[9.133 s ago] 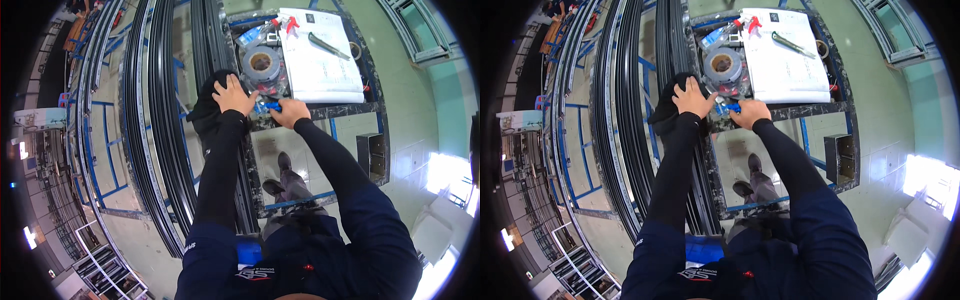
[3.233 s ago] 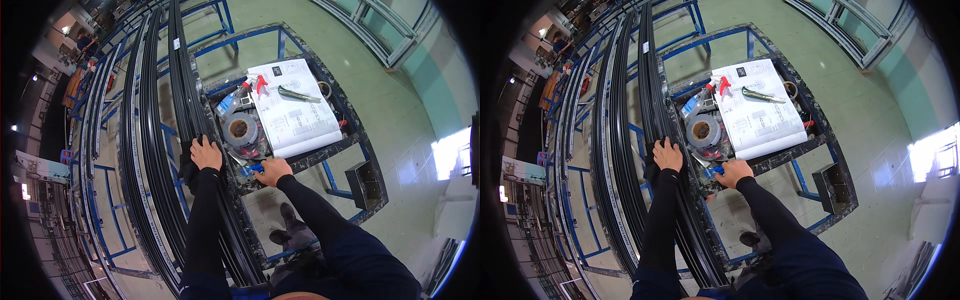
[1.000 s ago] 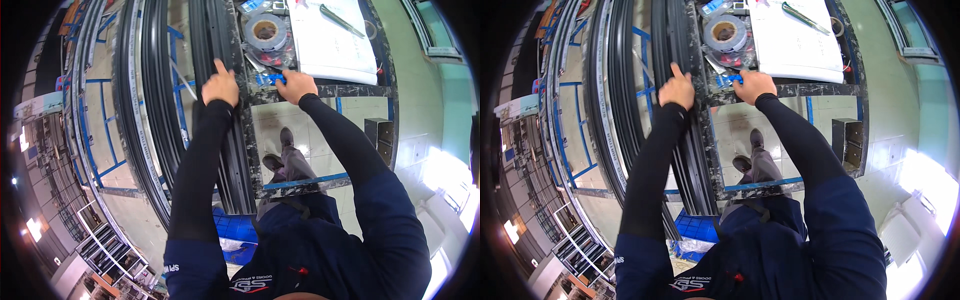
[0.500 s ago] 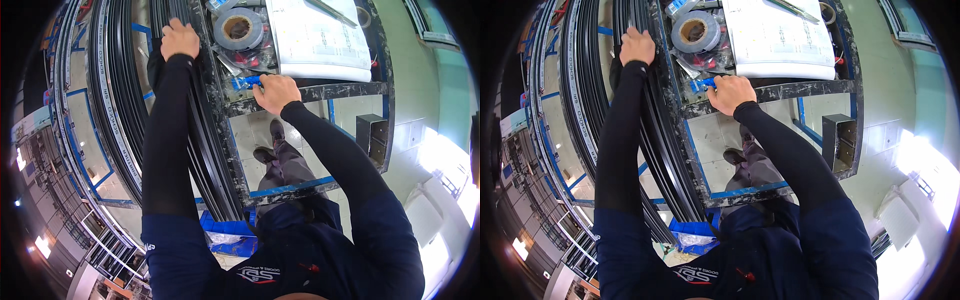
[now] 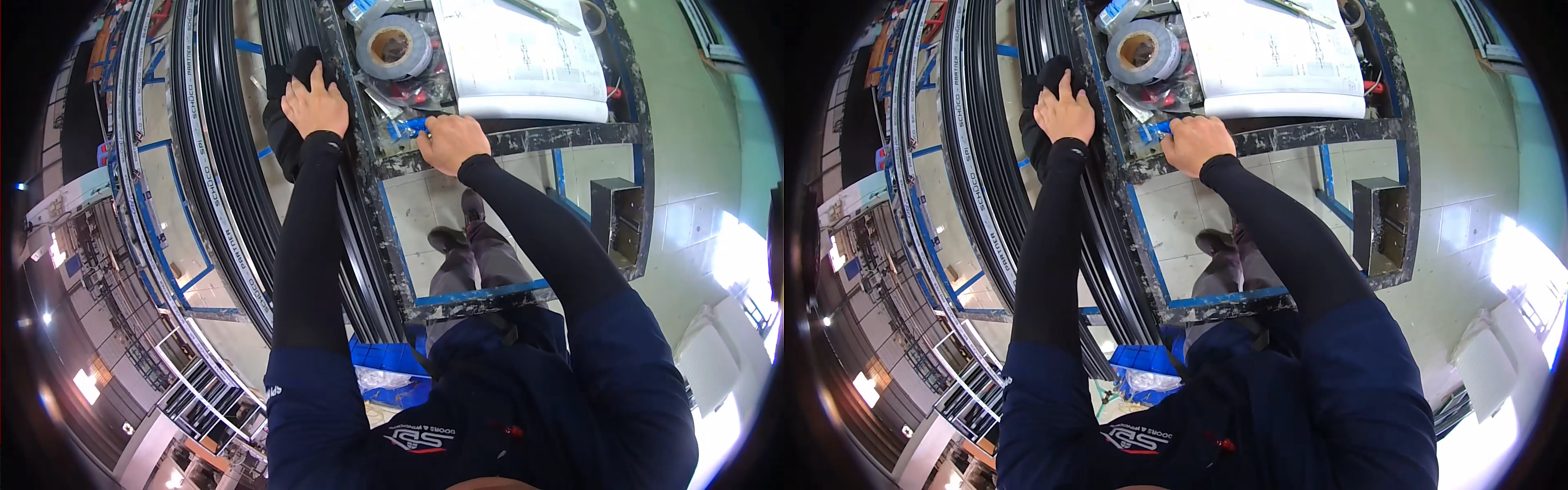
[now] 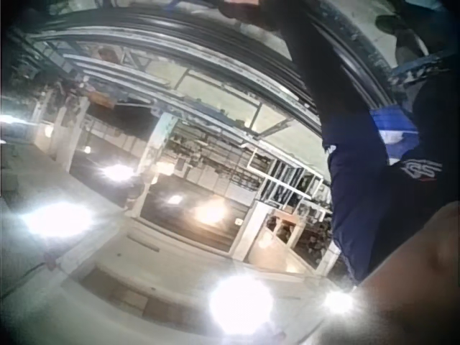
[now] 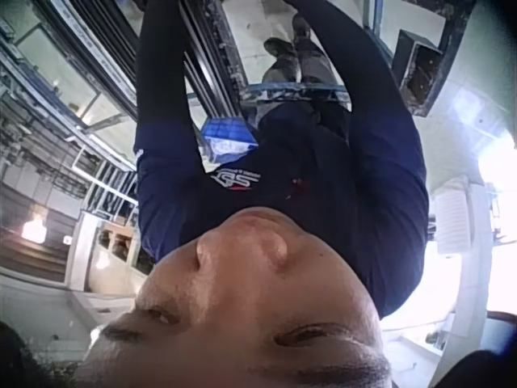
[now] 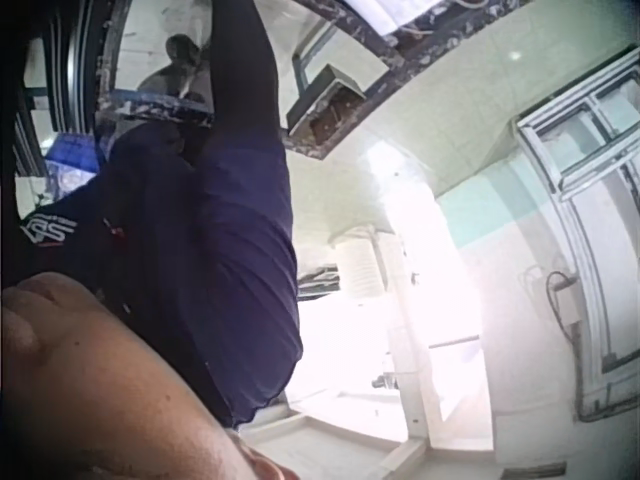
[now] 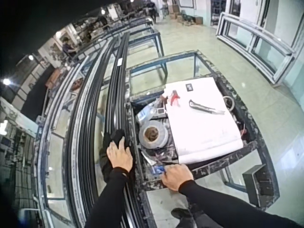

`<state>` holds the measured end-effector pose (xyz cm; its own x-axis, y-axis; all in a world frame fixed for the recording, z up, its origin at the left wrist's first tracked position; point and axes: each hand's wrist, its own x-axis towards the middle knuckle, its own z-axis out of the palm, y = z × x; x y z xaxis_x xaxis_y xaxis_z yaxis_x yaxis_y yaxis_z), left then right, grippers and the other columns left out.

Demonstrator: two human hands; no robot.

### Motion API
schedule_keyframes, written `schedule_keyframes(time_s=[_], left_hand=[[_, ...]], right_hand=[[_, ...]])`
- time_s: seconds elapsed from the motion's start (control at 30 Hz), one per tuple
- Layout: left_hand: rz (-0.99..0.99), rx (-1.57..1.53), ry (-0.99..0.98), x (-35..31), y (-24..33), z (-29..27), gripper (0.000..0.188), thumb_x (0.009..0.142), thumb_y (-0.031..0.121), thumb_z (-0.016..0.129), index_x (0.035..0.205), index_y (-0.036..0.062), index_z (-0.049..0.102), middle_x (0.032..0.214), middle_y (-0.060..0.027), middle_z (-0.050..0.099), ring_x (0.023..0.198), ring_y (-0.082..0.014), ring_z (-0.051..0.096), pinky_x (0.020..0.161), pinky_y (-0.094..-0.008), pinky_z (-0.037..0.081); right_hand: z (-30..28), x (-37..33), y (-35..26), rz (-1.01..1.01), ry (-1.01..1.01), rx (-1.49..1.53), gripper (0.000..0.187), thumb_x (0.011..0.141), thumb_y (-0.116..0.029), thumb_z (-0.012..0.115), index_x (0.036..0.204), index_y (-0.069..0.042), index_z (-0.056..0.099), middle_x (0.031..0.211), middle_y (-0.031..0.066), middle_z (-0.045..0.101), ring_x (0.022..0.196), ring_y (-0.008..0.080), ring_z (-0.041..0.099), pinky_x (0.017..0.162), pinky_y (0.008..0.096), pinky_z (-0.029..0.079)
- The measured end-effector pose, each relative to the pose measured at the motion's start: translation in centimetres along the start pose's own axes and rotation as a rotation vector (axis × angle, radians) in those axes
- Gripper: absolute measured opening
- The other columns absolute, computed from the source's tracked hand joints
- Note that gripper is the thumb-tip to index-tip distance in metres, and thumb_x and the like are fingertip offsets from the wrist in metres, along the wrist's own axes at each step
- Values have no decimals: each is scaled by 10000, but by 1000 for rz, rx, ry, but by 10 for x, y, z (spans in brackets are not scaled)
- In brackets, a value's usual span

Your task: The person cleans long metal profiles on a workbench using a spray bottle and a black cloth. They spray the profiles, wipe them thoroughly, and then move the cleaned profiles to a nearby rack.

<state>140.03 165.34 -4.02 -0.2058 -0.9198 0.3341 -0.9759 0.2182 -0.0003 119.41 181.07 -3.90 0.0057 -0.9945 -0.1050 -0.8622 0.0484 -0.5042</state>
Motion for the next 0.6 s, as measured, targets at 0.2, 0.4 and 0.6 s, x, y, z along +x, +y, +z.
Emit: schedule_keyframes(time_s=[0.2,0.4,0.6], left_hand=[[57,77,2,-64,16,-30,388,911,239,625,1279,122,590,1412,-282,497,1297,-399,492,1138,-511,329],[-53,30,-185,-213,30,-113,378,885,219,660,1249,120,633,1364,-293,536,1244,-442,516,1107,-517,370],[-174,-7,-292,-245,21,-144,329,876,281,670,1181,159,692,1308,-289,561,1190,-435,504,1066,-536,328]], right_hand=[[-4,6,6,34,-26,12,341,912,-341,516,872,-46,683,872,176,723,841,355,703,794,488,522],[-4,9,14,41,22,17,308,907,-330,535,906,-51,665,874,171,714,823,375,693,788,494,526],[-2,71,1,28,457,469,260,861,-241,679,1032,-51,632,1069,174,654,1070,355,619,920,464,503]])
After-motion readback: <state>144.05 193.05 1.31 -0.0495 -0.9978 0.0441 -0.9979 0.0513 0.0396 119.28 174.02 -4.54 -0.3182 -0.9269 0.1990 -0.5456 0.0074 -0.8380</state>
